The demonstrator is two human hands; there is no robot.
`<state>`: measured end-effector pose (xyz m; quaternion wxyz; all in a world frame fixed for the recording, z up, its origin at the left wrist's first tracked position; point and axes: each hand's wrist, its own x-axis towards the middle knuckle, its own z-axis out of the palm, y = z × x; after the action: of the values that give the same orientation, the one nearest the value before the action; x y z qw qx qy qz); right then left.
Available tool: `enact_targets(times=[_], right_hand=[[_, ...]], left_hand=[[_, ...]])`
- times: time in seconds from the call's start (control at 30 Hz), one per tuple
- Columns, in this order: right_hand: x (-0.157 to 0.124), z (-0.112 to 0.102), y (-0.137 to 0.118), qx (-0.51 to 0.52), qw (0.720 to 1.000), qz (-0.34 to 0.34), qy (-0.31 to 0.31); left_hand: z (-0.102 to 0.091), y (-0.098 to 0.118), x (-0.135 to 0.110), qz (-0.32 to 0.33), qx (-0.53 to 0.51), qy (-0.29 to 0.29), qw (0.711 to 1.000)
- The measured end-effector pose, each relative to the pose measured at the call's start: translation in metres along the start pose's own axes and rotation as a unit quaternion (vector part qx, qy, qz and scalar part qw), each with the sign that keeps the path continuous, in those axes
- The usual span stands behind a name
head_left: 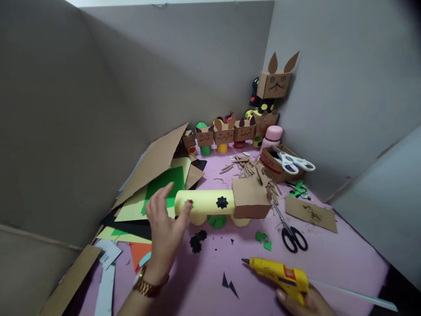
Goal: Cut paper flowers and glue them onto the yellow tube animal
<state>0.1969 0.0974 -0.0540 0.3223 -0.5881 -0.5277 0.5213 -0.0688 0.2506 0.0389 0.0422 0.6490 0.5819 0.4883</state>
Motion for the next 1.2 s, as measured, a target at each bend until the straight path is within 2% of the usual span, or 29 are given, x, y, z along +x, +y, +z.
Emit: enact_targets(times=[0.03,0.07,0.13,0.27,0.4,0.5,0.67,0.73,0.8,0.9,0.97,1.03,1.1,1.2], right_hand=[[0.000,0.000,-0.001,0.002,1.000,-0.003,-0.001],[0.001,-0.001,-0.001,0.003,1.000,-0.005,-0.003],[0.001,-0.002,-0.003,0.005,1.000,-0.010,-0.018],[0.001,0.000,-0.004,0.027,0.999,-0.017,-0.004],[0.000,0.003,-0.006,0.047,0.999,-0.016,0.005],[0.000,0.002,-0.008,0.040,0.999,-0.008,-0.003],[0.001,-0.001,-0.007,0.019,1.000,-0.003,0.002],[0.001,-0.001,-0.004,0.022,1.000,-0.012,0.002],[0.001,0.000,-0.001,0.037,0.999,-0.015,0.001],[0.001,0.000,0.001,0.055,0.998,-0.006,-0.002],[0.000,-0.001,0.000,0.050,0.999,0.003,-0.002],[-0.001,-0.003,-0.003,0.040,0.999,0.007,0.000],[-0.002,-0.005,-0.009,0.045,0.999,0.005,-0.002],[-0.001,-0.007,-0.019,0.084,0.996,-0.015,-0.010]], left_hand=[[0.000,0.005,0.000,0.077,0.041,-0.007,0.996],[0.001,0.011,0.000,0.141,0.064,-0.038,0.987],[0.006,0.022,0.004,0.208,0.088,-0.118,0.967],[0.022,0.039,0.025,0.239,0.112,-0.232,0.936],[0.030,0.046,0.043,0.244,0.106,-0.295,0.918],[0.033,0.046,0.047,0.244,0.093,-0.323,0.910],[0.036,0.043,0.043,0.219,0.075,-0.315,0.920],[0.034,0.043,0.042,0.206,0.068,-0.288,0.933],[0.029,0.043,0.040,0.196,0.048,-0.226,0.953],[0.013,0.036,0.029,0.189,-0.007,-0.091,0.978],[0.002,0.026,0.014,0.192,-0.044,0.011,0.980],[-0.006,0.013,-0.005,0.184,-0.070,0.071,0.978],[-0.007,0.001,-0.025,0.174,-0.082,0.057,0.980],[0.000,-0.006,-0.048,0.239,-0.069,-0.027,0.968]])
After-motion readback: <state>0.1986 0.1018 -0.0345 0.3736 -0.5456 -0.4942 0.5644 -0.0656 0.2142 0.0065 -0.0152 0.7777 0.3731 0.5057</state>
